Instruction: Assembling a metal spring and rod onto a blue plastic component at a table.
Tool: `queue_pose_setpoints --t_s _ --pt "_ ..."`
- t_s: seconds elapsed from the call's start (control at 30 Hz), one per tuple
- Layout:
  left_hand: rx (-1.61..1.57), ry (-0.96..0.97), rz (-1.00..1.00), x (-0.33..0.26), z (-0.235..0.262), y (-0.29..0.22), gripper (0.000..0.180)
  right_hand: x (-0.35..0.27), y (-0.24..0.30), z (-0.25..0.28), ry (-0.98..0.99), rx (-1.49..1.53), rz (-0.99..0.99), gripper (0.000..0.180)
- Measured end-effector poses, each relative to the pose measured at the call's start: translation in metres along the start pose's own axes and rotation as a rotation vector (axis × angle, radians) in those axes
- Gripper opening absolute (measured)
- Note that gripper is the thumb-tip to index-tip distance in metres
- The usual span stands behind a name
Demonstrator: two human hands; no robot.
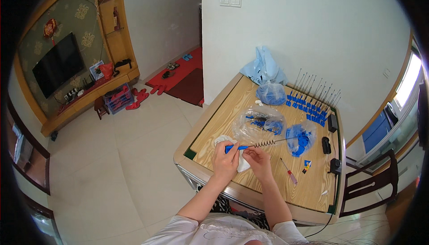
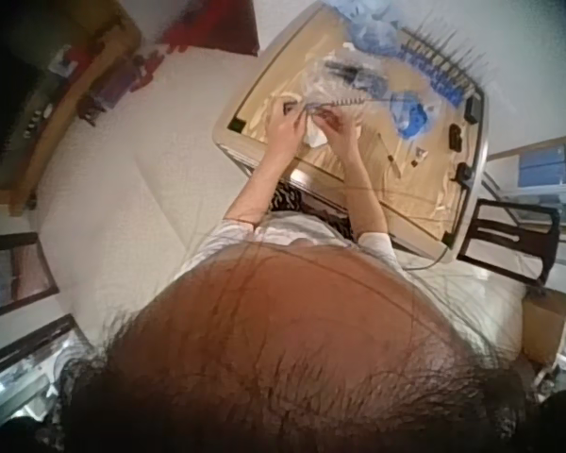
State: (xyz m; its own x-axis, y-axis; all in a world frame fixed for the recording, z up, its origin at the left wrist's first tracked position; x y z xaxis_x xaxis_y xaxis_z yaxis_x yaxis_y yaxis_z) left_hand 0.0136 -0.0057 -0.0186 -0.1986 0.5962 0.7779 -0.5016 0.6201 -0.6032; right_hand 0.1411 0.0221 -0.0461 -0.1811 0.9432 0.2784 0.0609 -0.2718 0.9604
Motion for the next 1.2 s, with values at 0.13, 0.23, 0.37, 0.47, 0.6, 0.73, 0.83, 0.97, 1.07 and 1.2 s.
queue_pose_setpoints --t_s 0.13,0.23,0.37,0.47,0.6,0.73,0.83,0.97,1.07,1.2 --pt "0.045 -0.023 -0.07 -0.005 -0.003 0.001 0.028 -0.004 -0.006 -0.011 -0.097 -0.002 -0.006 0.016" --pt "0.045 -0.036 -0.085 -0.009 -0.004 0.003 0.03 -0.005 -0.005 -0.019 -0.157 0.079 0.015 0.016" --pt "0.065 -0.041 -0.093 -0.01 -0.004 0.0 0.03 -0.003 -0.011 -0.023 -0.25 0.06 0.015 0.013" --pt "-0.146 0.023 0.133 -0.011 -0.003 0.009 0.027 -0.003 -0.018 -0.022 -0.242 -0.032 -0.013 0.01" --pt "-0.473 0.234 0.492 -0.03 0.0 0.051 0.019 -0.006 -0.03 -0.007 -0.097 -0.14 0.005 0.007" --pt "-1.031 0.432 1.257 -0.054 -0.002 0.062 0.022 -0.015 -0.04 -0.002 -0.016 -0.201 -0.145 0.018" --pt "-1.173 0.451 1.444 -0.078 -0.005 0.073 0.021 -0.027 -0.062 -0.005 0.015 -0.189 -0.134 0.02" --pt "-1.175 0.485 1.506 -0.103 -0.007 0.08 0.021 -0.042 -0.081 -0.01 0.067 -0.168 -0.264 0.02" --pt "-1.219 0.45 1.568 -0.115 -0.01 0.084 0.021 -0.048 -0.092 -0.009 0.079 -0.174 -0.278 0.018" --pt "-1.248 0.428 1.579 -0.128 -0.014 0.093 0.021 -0.051 -0.1 -0.008 0.101 -0.153 -0.297 0.019"
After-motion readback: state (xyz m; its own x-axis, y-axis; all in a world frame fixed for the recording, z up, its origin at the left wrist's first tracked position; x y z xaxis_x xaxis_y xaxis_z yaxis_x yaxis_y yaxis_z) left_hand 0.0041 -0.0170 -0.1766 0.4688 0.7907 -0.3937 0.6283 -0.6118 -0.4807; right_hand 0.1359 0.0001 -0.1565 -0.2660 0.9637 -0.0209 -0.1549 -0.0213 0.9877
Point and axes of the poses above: each hand's wrist, its own x-axis towards the middle knuckle, its own z-axis out of the back of the hand, y = z × x, the point moved 3 cm from there along x, towards the middle knuckle, and after that the axes turned 13 degrees about -x, right-handed, at the moved point
